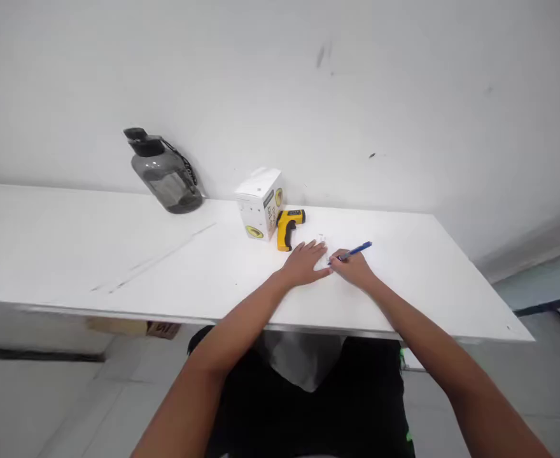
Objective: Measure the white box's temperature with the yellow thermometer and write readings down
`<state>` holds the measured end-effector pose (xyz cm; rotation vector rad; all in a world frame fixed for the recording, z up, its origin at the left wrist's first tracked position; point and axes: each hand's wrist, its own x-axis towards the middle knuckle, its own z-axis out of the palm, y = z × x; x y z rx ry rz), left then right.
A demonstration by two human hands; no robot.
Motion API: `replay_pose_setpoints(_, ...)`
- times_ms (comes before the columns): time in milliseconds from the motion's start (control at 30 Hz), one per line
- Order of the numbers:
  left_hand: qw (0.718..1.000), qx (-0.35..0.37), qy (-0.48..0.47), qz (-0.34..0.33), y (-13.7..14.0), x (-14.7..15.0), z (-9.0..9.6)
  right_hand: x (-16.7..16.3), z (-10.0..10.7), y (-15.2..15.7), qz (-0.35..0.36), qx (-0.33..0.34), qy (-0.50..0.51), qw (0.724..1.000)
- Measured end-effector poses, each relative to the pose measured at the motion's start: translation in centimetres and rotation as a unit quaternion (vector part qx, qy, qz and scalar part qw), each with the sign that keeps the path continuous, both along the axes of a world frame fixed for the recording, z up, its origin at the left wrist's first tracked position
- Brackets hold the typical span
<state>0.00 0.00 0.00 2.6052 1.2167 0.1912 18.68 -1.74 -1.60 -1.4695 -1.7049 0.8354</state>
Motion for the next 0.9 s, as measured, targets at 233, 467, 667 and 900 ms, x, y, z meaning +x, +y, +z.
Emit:
replay_pose_setpoints(233,1.000,-0.010,-0.013,0.000,-0.1,-0.2,-0.1,0.0,0.4,-0.3,0.005,-0.002,0.012,1.000)
replay_pose_setpoints(467,1.000,-0.019,-0.016,0.003,-0.2,-0.1,0.3,0.0,0.8,-0.7,-0.015,-0.010,0.013,1.000)
replay_pose_setpoints(667,1.000,-0.021,-0.021,0.003,-0.2,-0.1,0.2,0.0,0.9,-0.6,-0.008,-0.011,0.002,1.000)
replay_pose_setpoints(900,1.000,-0.020,-0.016,0.000,-0.1,-0.1,0.1,-0.1,1.3,-0.8,-0.011,-0.016,-0.003,1.000)
